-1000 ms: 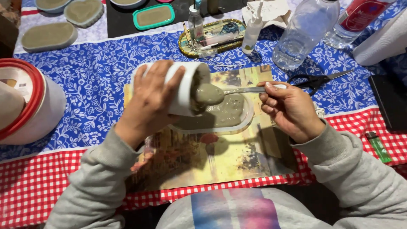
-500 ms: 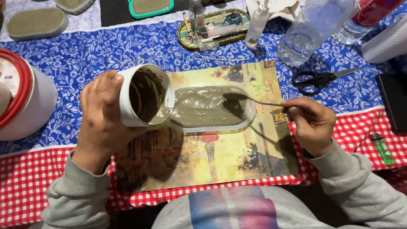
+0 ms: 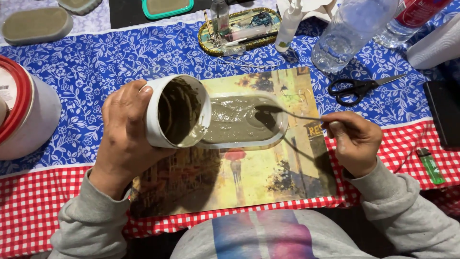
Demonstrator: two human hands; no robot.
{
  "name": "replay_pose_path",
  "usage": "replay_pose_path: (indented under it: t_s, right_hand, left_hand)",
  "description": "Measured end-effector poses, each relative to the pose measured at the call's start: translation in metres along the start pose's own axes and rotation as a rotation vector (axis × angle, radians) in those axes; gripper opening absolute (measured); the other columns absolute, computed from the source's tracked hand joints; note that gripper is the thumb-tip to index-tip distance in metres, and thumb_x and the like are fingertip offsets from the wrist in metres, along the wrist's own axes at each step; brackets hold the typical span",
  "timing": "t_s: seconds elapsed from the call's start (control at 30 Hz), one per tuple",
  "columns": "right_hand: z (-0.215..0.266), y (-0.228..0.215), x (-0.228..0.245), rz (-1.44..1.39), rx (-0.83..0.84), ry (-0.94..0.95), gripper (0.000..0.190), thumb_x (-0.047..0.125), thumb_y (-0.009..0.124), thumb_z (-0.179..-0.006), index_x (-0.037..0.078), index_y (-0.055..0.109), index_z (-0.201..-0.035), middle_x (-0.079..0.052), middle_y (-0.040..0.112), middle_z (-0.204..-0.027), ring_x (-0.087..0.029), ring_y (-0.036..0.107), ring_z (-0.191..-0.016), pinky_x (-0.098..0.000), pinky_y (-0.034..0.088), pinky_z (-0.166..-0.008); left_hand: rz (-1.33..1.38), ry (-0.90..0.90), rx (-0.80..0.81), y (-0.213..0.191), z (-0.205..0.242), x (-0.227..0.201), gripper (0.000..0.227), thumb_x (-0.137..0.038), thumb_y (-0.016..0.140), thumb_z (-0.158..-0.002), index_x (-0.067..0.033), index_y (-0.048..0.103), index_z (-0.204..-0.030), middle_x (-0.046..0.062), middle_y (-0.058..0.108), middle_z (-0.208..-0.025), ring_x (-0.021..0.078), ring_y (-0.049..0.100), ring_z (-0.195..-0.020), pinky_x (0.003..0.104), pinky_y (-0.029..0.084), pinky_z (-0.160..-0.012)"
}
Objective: Mixing cement in a container and pouring it into an oval silicone mold to create a cast object.
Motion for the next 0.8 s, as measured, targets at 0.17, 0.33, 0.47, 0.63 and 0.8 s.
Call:
replay_pose_path:
  t_s: [0.17, 0.33, 0.47, 0.63, 0.8]
  right_hand:
    - [-0.001, 0.001, -0.001, 0.091, 0.044, -0.013, 0.014, -0.007, 0.061, -0.105, -0.002, 0.072, -0.113, -0.007, 0.071, -0.096, -0.009, 0.065, -0.081, -0.0225, 0.053, -0.075]
    - [-0.004, 0.003, 0.006, 0.024, 0.065, -0.003, 0.014, -0.006, 0.060, -0.105, -0.003, 0.070, -0.114, -0.007, 0.072, -0.099, -0.009, 0.068, -0.089, -0.0223, 0.055, -0.079]
    - [-0.003, 0.004, 0.010, 0.058, 0.054, -0.035, 0.013, -0.005, 0.060, -0.105, -0.004, 0.070, -0.113, -0.008, 0.071, -0.098, -0.009, 0.066, -0.083, -0.0223, 0.054, -0.076]
    - [-0.019, -0.008, 0.011, -0.097, -0.115, 0.097, 0.010, -0.002, 0.059, -0.110, -0.004, 0.068, -0.112, -0.008, 0.071, -0.096, -0.011, 0.064, -0.080, -0.0247, 0.053, -0.071]
    - [-0.038, -0.016, -0.013, -0.622, -0.193, 0.407, 0.016, 0.007, 0.054, -0.111, -0.005, 0.065, -0.111, -0.008, 0.060, -0.080, -0.013, 0.053, -0.068, -0.0299, 0.045, -0.065]
  left_hand:
    - [-0.006, 0.005, 0.009, 0.004, 0.000, -0.001, 0.117, -0.043, 0.099, -0.068, -0.0106, 0.028, -0.154, 0.026, 0.051, -0.142, 0.0467, 0.055, -0.129, 0.060, 0.042, -0.109]
    - [0.007, 0.010, 0.015, 0.009, 0.001, -0.001, 0.119, -0.045, 0.099, -0.065, -0.0108, 0.027, -0.154, 0.027, 0.051, -0.143, 0.0468, 0.054, -0.130, 0.060, 0.040, -0.109]
    - [0.032, 0.023, 0.032, 0.012, -0.002, -0.004, 0.119, -0.045, 0.098, -0.066, -0.0115, 0.026, -0.154, 0.027, 0.051, -0.143, 0.0464, 0.054, -0.131, 0.061, 0.039, -0.110]
    - [0.042, 0.044, 0.037, 0.015, -0.005, -0.008, 0.115, -0.037, 0.097, -0.069, -0.0107, 0.025, -0.155, 0.026, 0.052, -0.140, 0.0450, 0.055, -0.129, 0.062, 0.039, -0.110]
    - [0.053, 0.066, 0.054, 0.021, -0.009, -0.013, 0.113, -0.032, 0.096, -0.068, -0.0093, 0.026, -0.154, 0.026, 0.052, -0.139, 0.0453, 0.056, -0.126, 0.062, 0.040, -0.103]
Point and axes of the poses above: each hand's wrist, its own z-axis away from the middle knuckle, its own y-axis out of the palm, x = y × z, the point moved 7 cm from there along -z, towards the middle knuckle
